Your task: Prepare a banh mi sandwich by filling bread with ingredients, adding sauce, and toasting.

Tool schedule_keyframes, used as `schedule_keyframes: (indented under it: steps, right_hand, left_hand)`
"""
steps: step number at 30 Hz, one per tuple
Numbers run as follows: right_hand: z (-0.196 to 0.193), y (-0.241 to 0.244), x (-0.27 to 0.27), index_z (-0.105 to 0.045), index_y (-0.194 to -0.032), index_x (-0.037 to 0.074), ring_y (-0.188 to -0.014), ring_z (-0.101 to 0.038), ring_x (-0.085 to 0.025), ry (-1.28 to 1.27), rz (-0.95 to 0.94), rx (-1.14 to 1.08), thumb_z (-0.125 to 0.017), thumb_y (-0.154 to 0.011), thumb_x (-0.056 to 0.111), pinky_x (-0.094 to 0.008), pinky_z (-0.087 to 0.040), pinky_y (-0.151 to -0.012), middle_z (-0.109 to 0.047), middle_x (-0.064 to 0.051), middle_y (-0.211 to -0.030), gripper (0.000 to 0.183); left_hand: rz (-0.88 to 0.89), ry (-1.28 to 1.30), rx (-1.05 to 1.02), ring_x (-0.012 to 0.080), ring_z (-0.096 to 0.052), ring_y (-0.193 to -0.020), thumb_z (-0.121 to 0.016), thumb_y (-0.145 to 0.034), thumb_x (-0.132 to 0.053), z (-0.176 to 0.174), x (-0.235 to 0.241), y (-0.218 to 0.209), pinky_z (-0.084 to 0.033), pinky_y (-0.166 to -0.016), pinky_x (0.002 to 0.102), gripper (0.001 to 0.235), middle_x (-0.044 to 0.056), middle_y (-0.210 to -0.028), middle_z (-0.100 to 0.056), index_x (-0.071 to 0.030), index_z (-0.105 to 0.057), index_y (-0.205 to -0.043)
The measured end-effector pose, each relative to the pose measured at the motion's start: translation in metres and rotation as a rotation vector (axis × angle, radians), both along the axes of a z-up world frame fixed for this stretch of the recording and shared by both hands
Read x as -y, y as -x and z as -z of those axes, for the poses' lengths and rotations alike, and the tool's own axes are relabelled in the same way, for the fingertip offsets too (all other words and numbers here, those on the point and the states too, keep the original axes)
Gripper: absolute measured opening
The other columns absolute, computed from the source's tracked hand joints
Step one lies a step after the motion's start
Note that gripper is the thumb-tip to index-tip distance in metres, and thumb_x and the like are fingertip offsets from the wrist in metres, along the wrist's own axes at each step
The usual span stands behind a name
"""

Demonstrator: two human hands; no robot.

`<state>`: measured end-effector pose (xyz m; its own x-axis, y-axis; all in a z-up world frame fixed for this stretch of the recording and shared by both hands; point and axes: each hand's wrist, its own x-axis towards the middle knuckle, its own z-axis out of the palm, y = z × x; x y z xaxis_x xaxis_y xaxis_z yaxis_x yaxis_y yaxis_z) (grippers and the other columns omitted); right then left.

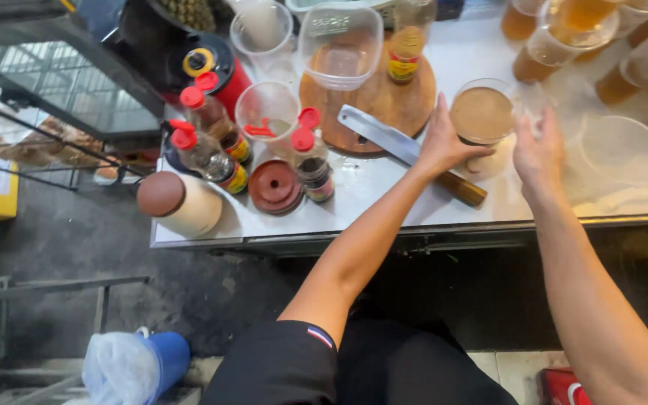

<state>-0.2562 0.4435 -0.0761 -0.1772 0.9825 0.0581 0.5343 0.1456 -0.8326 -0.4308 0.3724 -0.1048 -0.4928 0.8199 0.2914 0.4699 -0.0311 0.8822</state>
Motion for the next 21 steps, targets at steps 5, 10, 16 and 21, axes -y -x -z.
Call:
schedule_keyframes:
  steps: [5,10,16,21]
  right_hand:
    - [-0.112,0.057,0.096,-0.06,-0.145,0.002,-0.115,-0.066,-0.021,-0.32,-0.292,-0.17,-0.061,-0.114,0.015,-0.033,-0.058,-0.091,-0.064,-0.017,-0.135,0.034]
    - [-0.123,0.12,0.145,-0.066,-0.136,0.002,-0.104,-0.072,-0.018,-0.175,-0.642,-0.209,-0.067,-0.106,0.015,-0.031,-0.059,-0.089,-0.072,-0.01,-0.118,0.033]
    - [-0.106,0.187,0.192,-0.051,-0.149,0.006,-0.118,-0.066,-0.024,-0.141,-0.986,-0.1,-0.088,-0.081,0.027,-0.036,-0.055,-0.098,-0.068,-0.013,-0.127,0.08]
    - [-0.095,0.207,0.201,-0.051,-0.147,0.01,-0.121,-0.067,-0.025,0.086,-1.013,0.007,-0.089,-0.075,0.035,-0.042,-0.053,-0.1,-0.071,-0.01,-0.128,0.086]
  left_hand:
    - [-0.046,-0.082,-0.026,0.0451,-0.039,-0.145,-0.093,-0.065,-0.038,-0.012,0.064,0.008,-0.035,-0.118,0.044,0.128,0.039,-0.154,-0.037,0.016,-0.02,-0.154]
    - [0.044,-0.028,0.01,0.034,-0.055,-0.143,-0.079,-0.089,-0.032,-0.015,0.14,0.03,-0.044,-0.12,0.04,0.081,0.025,-0.152,-0.056,0.003,-0.045,-0.153]
    - [0.143,-0.107,-0.016,0.028,-0.053,-0.138,-0.069,-0.094,-0.021,0.043,0.154,0.036,-0.044,-0.116,0.038,0.065,0.017,-0.141,-0.055,0.0,-0.041,-0.149]
    - [0.006,-0.201,-0.324,0.0314,-0.051,-0.135,-0.071,-0.093,-0.01,0.029,0.182,0.049,-0.037,-0.115,0.04,0.069,0.021,-0.145,-0.053,0.0,-0.036,-0.153]
